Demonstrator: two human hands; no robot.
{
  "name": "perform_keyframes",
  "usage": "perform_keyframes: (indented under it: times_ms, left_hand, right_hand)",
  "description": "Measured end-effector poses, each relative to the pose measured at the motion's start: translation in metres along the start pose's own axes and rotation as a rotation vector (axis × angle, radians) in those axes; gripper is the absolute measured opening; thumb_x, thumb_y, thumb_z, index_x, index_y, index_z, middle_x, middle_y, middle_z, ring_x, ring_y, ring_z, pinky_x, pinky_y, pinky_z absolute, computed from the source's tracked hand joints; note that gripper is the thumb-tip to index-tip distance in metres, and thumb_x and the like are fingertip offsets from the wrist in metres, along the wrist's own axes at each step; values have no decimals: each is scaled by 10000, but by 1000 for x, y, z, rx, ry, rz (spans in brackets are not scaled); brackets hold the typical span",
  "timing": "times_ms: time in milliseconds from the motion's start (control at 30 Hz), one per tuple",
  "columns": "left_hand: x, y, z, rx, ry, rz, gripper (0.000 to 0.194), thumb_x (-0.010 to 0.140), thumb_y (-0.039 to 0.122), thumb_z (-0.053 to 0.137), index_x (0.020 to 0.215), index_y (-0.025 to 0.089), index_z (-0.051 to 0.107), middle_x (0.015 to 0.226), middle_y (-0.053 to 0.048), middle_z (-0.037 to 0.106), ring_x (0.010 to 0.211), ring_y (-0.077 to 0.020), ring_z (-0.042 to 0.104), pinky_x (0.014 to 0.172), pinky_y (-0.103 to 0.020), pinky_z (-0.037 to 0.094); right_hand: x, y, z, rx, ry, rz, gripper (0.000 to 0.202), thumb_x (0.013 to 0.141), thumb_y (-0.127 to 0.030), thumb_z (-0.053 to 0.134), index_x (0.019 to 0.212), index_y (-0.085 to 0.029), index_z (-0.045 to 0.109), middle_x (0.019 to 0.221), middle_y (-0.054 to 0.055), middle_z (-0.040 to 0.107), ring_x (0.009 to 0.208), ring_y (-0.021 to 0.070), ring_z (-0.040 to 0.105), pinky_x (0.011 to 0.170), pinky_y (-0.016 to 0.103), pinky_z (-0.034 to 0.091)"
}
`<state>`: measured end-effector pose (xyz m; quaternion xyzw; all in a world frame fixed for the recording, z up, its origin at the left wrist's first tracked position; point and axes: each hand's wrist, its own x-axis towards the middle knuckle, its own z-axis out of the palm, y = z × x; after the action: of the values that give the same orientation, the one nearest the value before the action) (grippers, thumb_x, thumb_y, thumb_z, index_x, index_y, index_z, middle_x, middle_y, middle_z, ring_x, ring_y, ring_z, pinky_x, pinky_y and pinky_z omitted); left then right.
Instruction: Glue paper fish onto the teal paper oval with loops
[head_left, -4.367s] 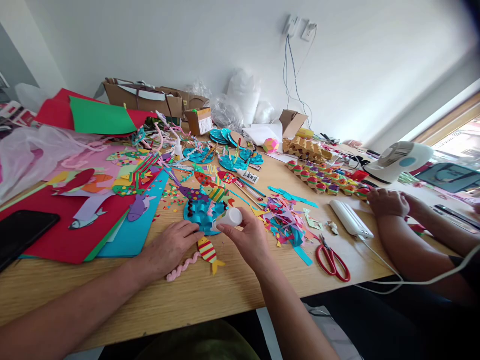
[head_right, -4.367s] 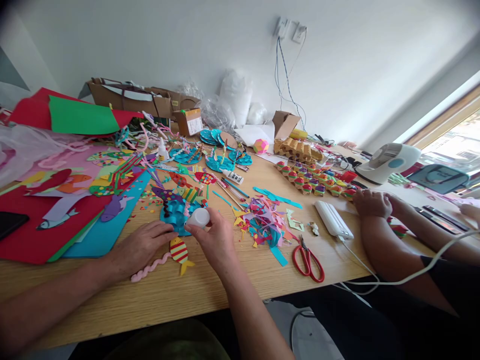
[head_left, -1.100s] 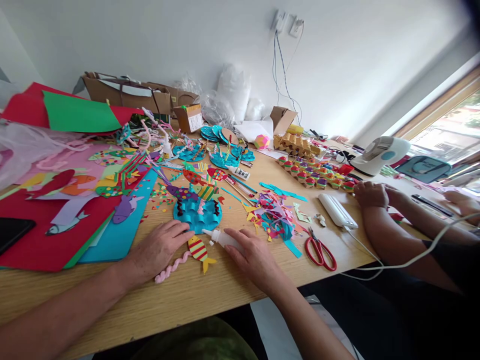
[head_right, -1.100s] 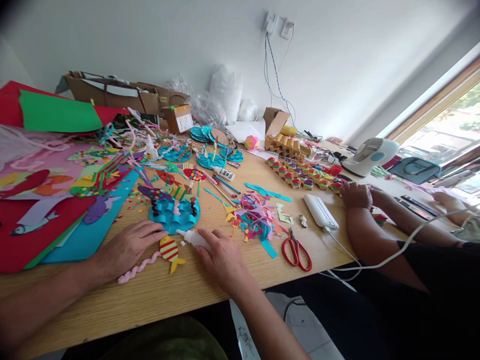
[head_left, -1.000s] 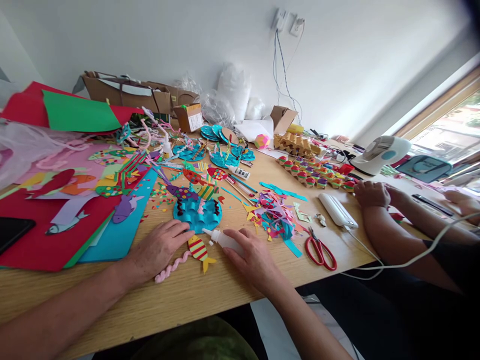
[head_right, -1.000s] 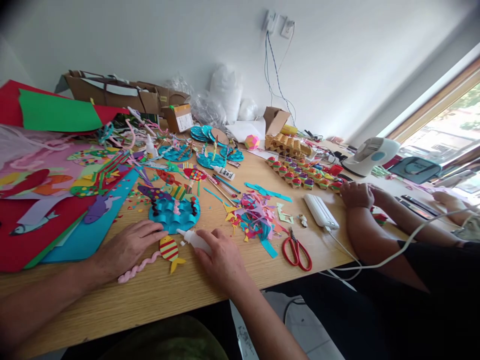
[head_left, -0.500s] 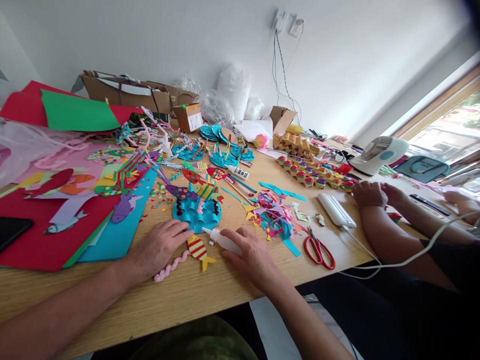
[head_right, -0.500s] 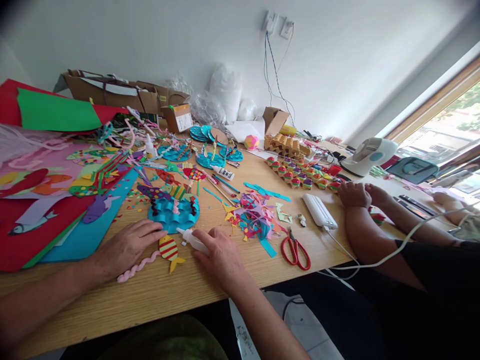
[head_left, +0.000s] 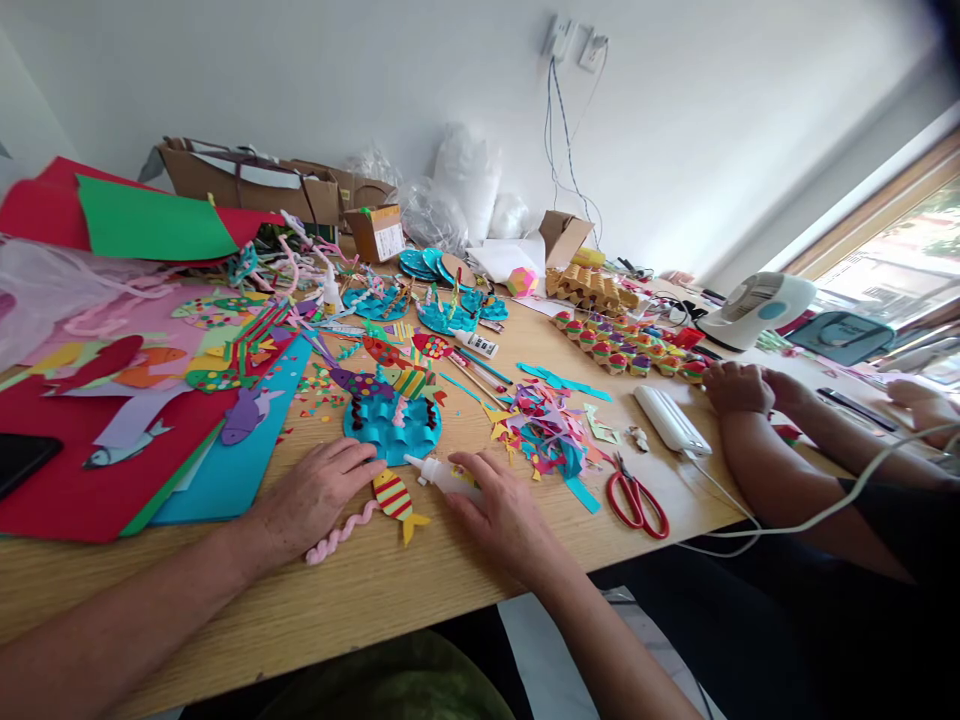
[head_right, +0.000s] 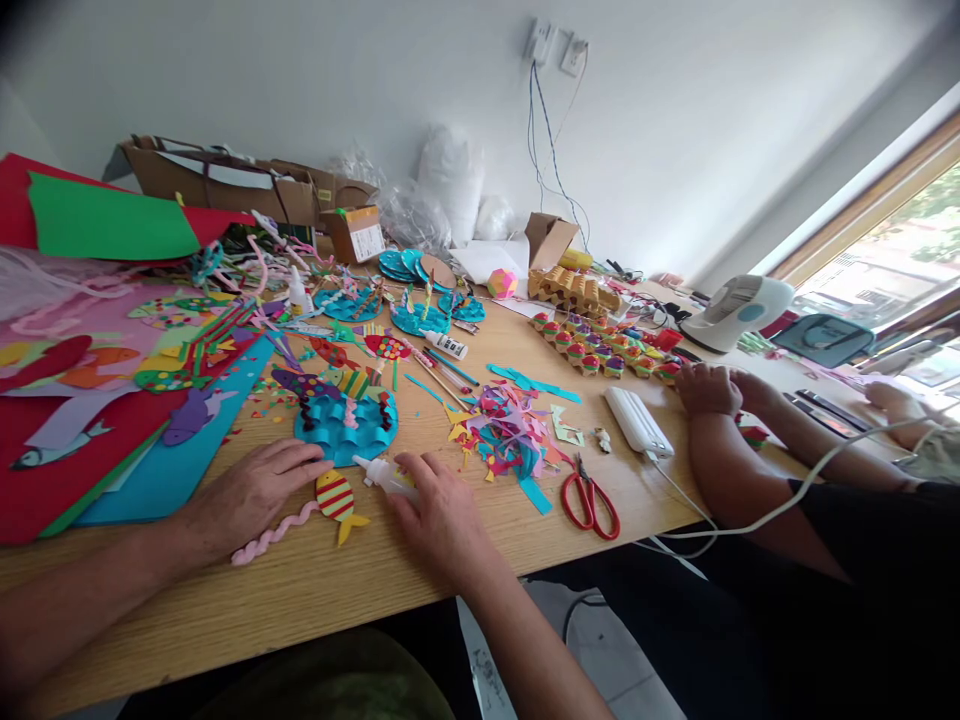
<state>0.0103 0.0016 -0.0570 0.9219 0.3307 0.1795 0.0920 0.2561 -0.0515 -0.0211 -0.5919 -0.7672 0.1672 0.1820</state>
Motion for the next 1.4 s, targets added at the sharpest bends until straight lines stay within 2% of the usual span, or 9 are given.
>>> perform_keyframes:
  times_ms: [133,267,500,700,833,1067,1233,1400]
  left_hand:
    - [0,5,-4,-13,5,-24,384,790,99,366,1071,234,590,1029,-41,609,975,-197,506,753,-279,448]
    - [1,9,-4,-30,37,-47,377,782,97,353,1026,235,606,987,-45,621,968,-203,513,742,-282,450]
    - [-2,9,1,-38,58,-64,377,799,95,347,1060,221,588,1094,-48,588,1025,-204,490,817,-306,432]
    - [1,8,4,-77,83,-100,347,797,131,351,998,222,618,1035,-61,622,1021,-212,499,846,-328,421]
    - [2,12,1,-118,95,-126,347,794,140,340,962,222,633,977,-66,640,1014,-212,506,854,-339,416]
    - [4,18,-6,-150,87,-139,344,782,132,340,930,219,638,952,-61,644,995,-210,524,829,-328,433]
    - [5,19,-7,-164,80,-171,339,777,130,355,931,228,641,974,-60,640,1020,-212,513,851,-331,425]
    - [5,15,-10,-184,7,-166,317,772,144,391,950,226,640,1013,-58,629,1036,-214,503,860,-329,421]
  right_hand:
    - [1,1,1,27,13,39,299,796,-251,544,1086,-183,563,1002,80,599,907,197,561,777,291,409]
    - [2,1,2,12,20,19,255,781,-239,543,1033,-214,577,924,53,624,840,178,579,719,258,405]
    - [2,-3,1,-59,5,33,245,762,-233,557,1007,-235,562,905,43,614,797,171,585,675,236,386]
    - [3,-8,-9,-9,-55,61,258,814,-313,522,1048,-210,552,950,70,637,840,194,589,683,254,389]
    - [5,-11,-13,-20,-43,58,228,849,-292,456,1019,-190,569,919,72,640,844,185,586,689,252,382]
    - [7,-17,-15,-168,-12,70,235,800,-301,518,1011,-229,593,866,47,623,790,179,572,623,237,347]
    - [6,-23,-16,-266,4,22,267,789,-283,547,1052,-287,588,894,27,585,737,153,558,566,227,314]
    - [1,-21,-11,-317,72,-48,297,796,-210,540,1075,-308,575,928,32,543,745,147,542,560,225,322]
